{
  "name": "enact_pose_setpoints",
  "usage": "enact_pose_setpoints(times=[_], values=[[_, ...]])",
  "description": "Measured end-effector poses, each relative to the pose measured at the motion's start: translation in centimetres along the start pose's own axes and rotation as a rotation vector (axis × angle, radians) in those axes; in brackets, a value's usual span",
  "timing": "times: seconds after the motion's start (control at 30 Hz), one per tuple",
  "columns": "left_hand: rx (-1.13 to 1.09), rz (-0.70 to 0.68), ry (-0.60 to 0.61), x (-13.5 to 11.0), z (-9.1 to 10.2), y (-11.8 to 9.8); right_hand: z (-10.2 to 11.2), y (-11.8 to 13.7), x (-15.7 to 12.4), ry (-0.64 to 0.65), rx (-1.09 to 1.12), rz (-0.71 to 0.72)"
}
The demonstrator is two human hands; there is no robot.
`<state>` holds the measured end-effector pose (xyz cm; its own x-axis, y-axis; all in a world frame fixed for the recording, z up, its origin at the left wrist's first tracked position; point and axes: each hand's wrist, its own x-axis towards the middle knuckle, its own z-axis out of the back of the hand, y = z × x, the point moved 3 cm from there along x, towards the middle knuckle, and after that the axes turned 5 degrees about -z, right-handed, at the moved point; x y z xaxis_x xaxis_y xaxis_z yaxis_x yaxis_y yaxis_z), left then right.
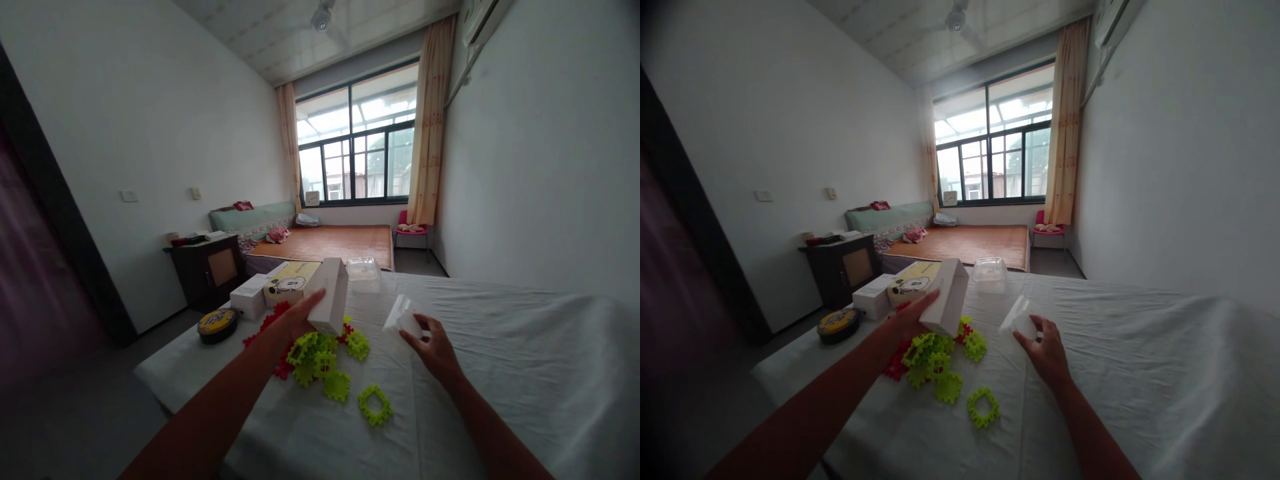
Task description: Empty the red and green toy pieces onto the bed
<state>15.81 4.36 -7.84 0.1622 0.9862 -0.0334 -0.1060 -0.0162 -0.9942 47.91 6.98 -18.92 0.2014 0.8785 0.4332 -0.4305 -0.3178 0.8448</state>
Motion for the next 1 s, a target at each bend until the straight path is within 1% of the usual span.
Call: enact_pose_setpoints(times=[0.07, 0.13, 0.23, 0.33, 0.43, 0.57, 0.7, 0.77, 0.83, 0.9, 0.93, 1.0], values=[[-0.285, 0.066, 0.089, 0.6, -2.5, 2.4, 0.3, 0.8, -0.1, -0.008, 0.151, -0.038], [-0.428, 0.158, 0.161, 1.2, -4.3, 4.1, 0.5, 2.0, -0.4, 0.011, 0.264, -0.05], [-0.477, 0.247, 0.239, 1.9, -6.1, 5.2, 0.4, 4.1, -0.9, 0.104, 0.367, -0.015], [-0.468, 0.268, 0.301, 2.2, -7.5, 5.4, 0.1, 5.9, -1.5, 0.216, 0.367, 0.062], [-0.472, 0.264, 0.316, 2.4, -8.7, 5.7, 0.1, 7.1, -1.9, 0.28, 0.333, 0.098], [-0.522, 0.228, 0.246, 2.7, -9.3, 6.0, 0.4, 8.1, -2.3, 0.373, 0.26, 0.092], [-0.554, 0.224, 0.303, 2.4, -9.5, 6.0, 0.1, 8.1, -2.5, 0.42, 0.234, 0.089], [-0.566, 0.236, 0.299, 2.2, -9.6, 6.0, -0.3, 7.8, -2.6, 0.384, 0.23, 0.086], [-0.59, 0.229, 0.247, 2.2, -9.5, 6.0, -0.4, 7.7, -2.8, 0.261, 0.157, 0.135], [-0.633, 0.213, 0.192, 2.4, -9.3, 5.9, -0.4, 8.1, -3.3, 0.113, 0.009, 0.256], [-0.662, 0.203, 0.174, 2.5, -9.2, 5.8, -0.5, 8.4, -3.7, 0.064, -0.072, 0.327], [-0.724, 0.185, 0.156, 2.7, -9.4, 5.6, -1.0, 9.1, -4.4, 0.027, -0.197, 0.446]])
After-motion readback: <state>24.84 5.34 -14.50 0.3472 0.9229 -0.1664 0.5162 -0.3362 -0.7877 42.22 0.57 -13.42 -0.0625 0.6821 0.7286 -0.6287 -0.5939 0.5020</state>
